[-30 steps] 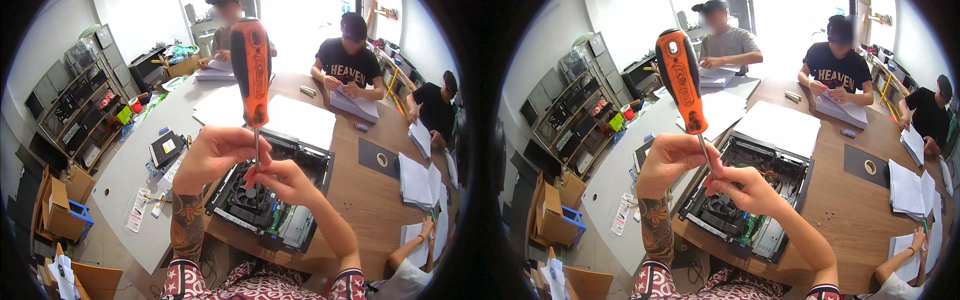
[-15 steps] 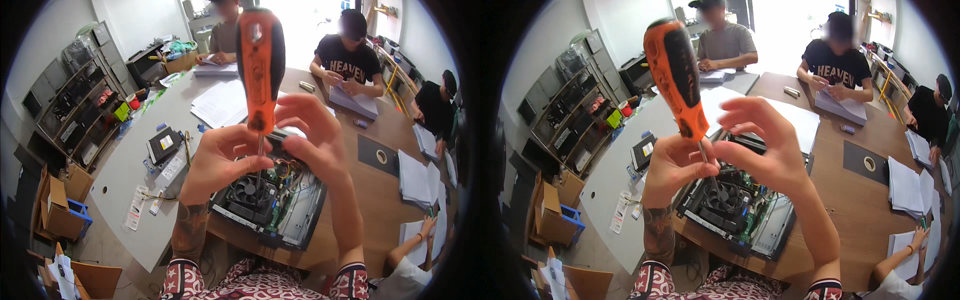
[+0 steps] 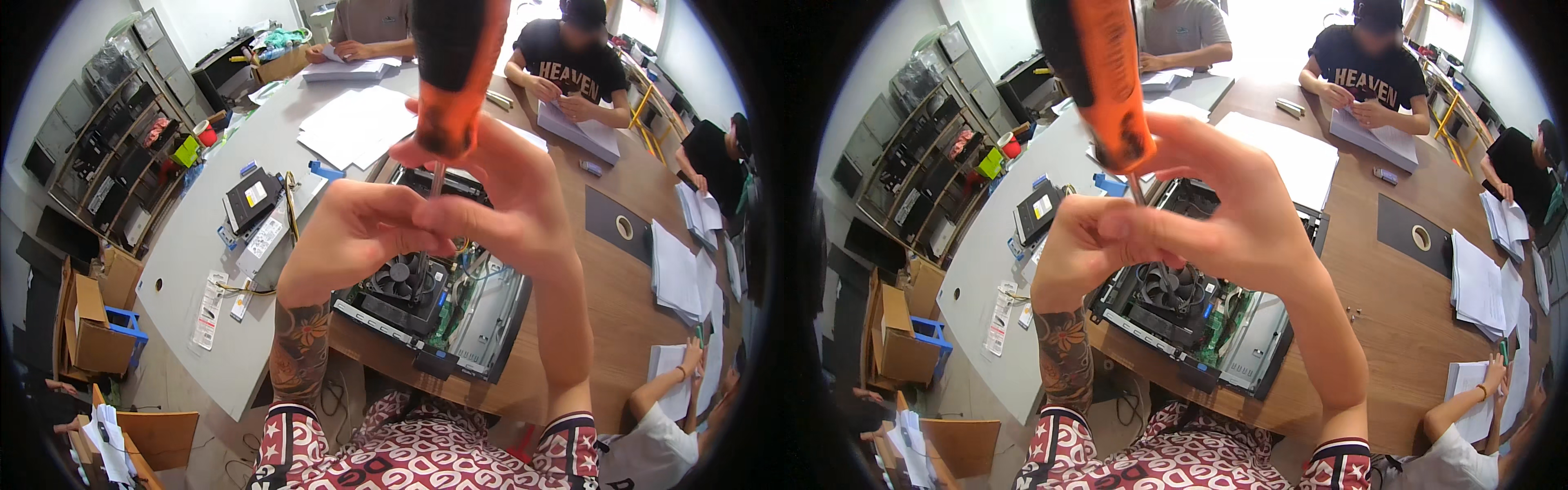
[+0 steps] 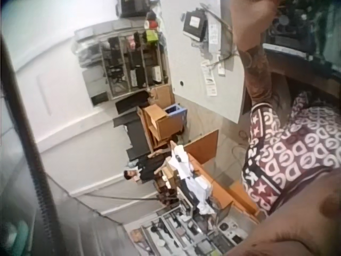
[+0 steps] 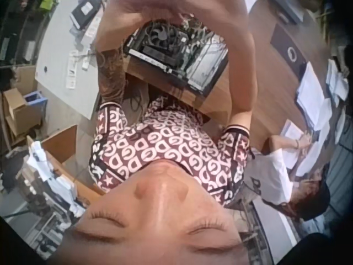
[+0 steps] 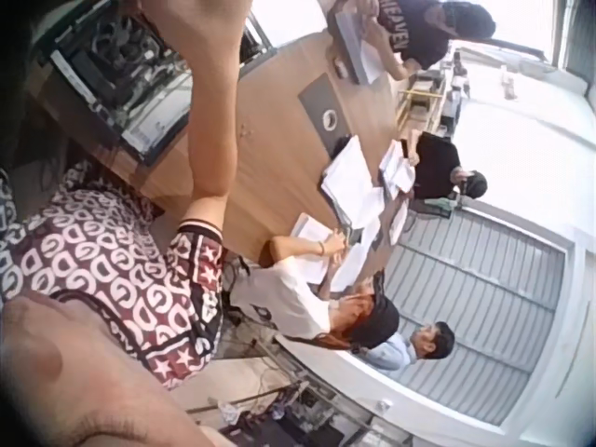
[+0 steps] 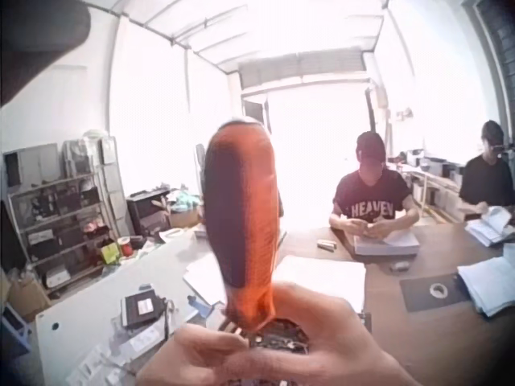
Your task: The person uses a screwdriver to tighten or loosen screws on the internal components of a computer case, specifically around the cooling fan area, and handles internal plastic shrouds and connectors.
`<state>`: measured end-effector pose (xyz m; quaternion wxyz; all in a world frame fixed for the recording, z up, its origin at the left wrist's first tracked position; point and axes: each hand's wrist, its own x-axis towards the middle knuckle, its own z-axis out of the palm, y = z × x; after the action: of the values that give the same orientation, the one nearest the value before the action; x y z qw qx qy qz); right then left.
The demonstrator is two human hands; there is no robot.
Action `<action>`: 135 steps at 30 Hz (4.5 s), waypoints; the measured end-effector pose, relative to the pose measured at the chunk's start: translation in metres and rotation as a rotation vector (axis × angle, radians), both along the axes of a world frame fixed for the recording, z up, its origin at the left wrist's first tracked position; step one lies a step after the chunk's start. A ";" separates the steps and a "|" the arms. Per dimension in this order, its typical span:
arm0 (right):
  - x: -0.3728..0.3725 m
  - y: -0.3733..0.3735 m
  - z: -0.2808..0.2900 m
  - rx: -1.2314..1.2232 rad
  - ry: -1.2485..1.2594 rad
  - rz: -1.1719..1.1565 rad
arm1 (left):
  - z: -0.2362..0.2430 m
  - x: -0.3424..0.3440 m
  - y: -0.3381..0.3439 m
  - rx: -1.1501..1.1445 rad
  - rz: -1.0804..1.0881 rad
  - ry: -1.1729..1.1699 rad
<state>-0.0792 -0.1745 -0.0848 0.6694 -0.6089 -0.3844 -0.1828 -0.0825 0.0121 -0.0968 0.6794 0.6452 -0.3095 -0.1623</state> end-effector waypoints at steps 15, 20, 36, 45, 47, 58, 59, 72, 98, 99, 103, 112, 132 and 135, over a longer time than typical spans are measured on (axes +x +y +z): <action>-0.017 0.005 -0.022 -0.218 0.044 -0.185 | -0.030 -0.007 -0.002 -0.151 0.190 -0.193; -0.016 -0.002 -0.024 -0.187 0.017 -0.166 | -0.043 -0.014 0.010 -0.248 -0.001 -0.019; -0.006 0.015 -0.048 -0.131 -0.088 -0.189 | -0.057 -0.021 -0.013 -0.115 0.474 -0.172; -0.007 0.014 -0.044 -0.207 -0.109 0.076 | -0.067 -0.017 0.006 -0.095 0.518 -0.197; -0.009 0.012 -0.044 -0.163 -0.080 0.067 | -0.065 -0.013 0.009 -0.051 0.475 -0.223; -0.012 0.011 -0.038 -0.111 0.128 -0.019 | -0.068 -0.014 0.003 -0.251 0.332 -0.176; -0.007 0.010 -0.042 -0.142 0.042 -0.037 | -0.069 -0.013 0.010 -0.140 0.260 -0.102; -0.008 0.008 -0.040 -0.217 -0.043 -0.020 | -0.072 -0.005 0.012 -0.140 0.291 -0.025; -0.007 0.003 -0.041 -0.250 0.102 0.096 | -0.062 -0.014 0.003 -0.272 0.148 -0.044; -0.008 0.003 -0.040 -0.249 0.102 0.094 | -0.063 -0.015 0.003 -0.271 0.147 -0.043; -0.009 0.009 -0.039 -0.216 0.060 0.085 | -0.075 -0.009 0.021 -0.212 0.180 -0.060; -0.009 0.002 -0.040 -0.261 0.071 -0.055 | -0.073 -0.008 0.013 -0.145 0.295 -0.024; -0.011 0.007 -0.040 -0.343 -0.012 -0.086 | -0.064 -0.009 0.020 -0.140 0.183 -0.134; -0.008 0.005 -0.045 -0.308 -0.106 -0.059 | -0.068 -0.009 0.021 -0.135 0.170 -0.079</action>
<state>-0.0875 -0.1692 -0.1301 0.5413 -0.7049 -0.4245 -0.1730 -0.0915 0.0333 -0.1643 0.7197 0.6280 -0.2903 -0.0573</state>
